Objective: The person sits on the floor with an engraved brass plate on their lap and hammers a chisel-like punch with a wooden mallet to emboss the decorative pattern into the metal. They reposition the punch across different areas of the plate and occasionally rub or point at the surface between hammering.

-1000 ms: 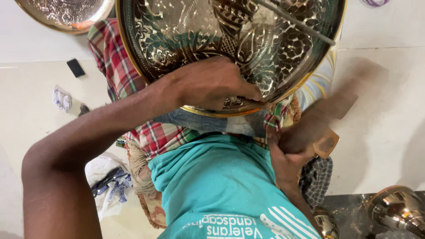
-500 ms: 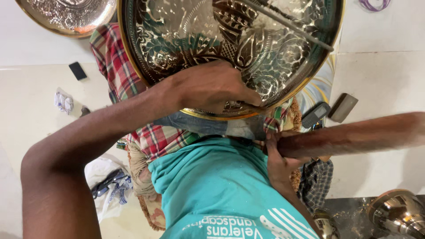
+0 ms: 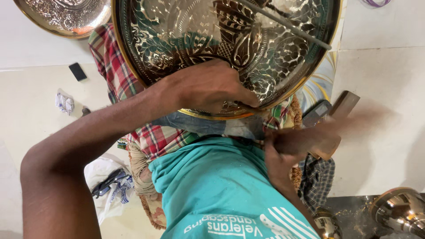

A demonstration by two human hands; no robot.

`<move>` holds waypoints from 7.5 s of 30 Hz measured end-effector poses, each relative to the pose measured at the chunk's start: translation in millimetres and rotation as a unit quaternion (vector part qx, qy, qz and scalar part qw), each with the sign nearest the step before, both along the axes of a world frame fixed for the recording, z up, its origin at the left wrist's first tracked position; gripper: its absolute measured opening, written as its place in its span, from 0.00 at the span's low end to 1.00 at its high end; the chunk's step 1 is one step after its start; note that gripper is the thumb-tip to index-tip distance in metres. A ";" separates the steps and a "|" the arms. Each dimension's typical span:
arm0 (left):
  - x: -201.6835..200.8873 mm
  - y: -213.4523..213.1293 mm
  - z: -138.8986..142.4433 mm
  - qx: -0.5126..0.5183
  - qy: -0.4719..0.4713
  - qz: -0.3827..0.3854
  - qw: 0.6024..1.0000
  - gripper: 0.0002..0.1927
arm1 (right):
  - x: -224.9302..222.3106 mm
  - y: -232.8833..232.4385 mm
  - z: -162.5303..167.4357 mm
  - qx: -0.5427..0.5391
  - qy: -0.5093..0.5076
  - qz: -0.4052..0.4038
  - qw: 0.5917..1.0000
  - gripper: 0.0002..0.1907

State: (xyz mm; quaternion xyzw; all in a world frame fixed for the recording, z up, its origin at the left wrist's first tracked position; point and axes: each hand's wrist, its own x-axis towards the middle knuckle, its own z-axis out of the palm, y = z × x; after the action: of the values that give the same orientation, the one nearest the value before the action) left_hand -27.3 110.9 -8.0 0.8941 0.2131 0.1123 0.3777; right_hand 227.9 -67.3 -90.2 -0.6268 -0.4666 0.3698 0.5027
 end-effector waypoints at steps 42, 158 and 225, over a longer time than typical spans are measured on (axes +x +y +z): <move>-1.8 -1.0 -4.3 -0.009 0.032 0.007 0.999 0.36 | 8.0 -2.7 -2.3 -0.098 -0.008 0.062 0.993 0.13; 9.0 -86.0 -3.0 -0.234 -0.350 0.503 0.755 0.22 | -29.9 38.8 21.5 -0.033 0.178 0.026 0.983 0.16; 7.2 -99.7 -40.8 0.027 -0.134 0.552 0.823 0.17 | -2.1 169.0 139.6 -0.146 -0.403 0.472 0.770 0.20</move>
State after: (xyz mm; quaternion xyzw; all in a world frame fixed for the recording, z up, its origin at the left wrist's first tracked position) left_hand -20.1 11.2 -48.8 0.6131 0.6153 0.4259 0.2532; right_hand 225.8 101.7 49.4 -0.4849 -0.8042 0.3371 -0.0668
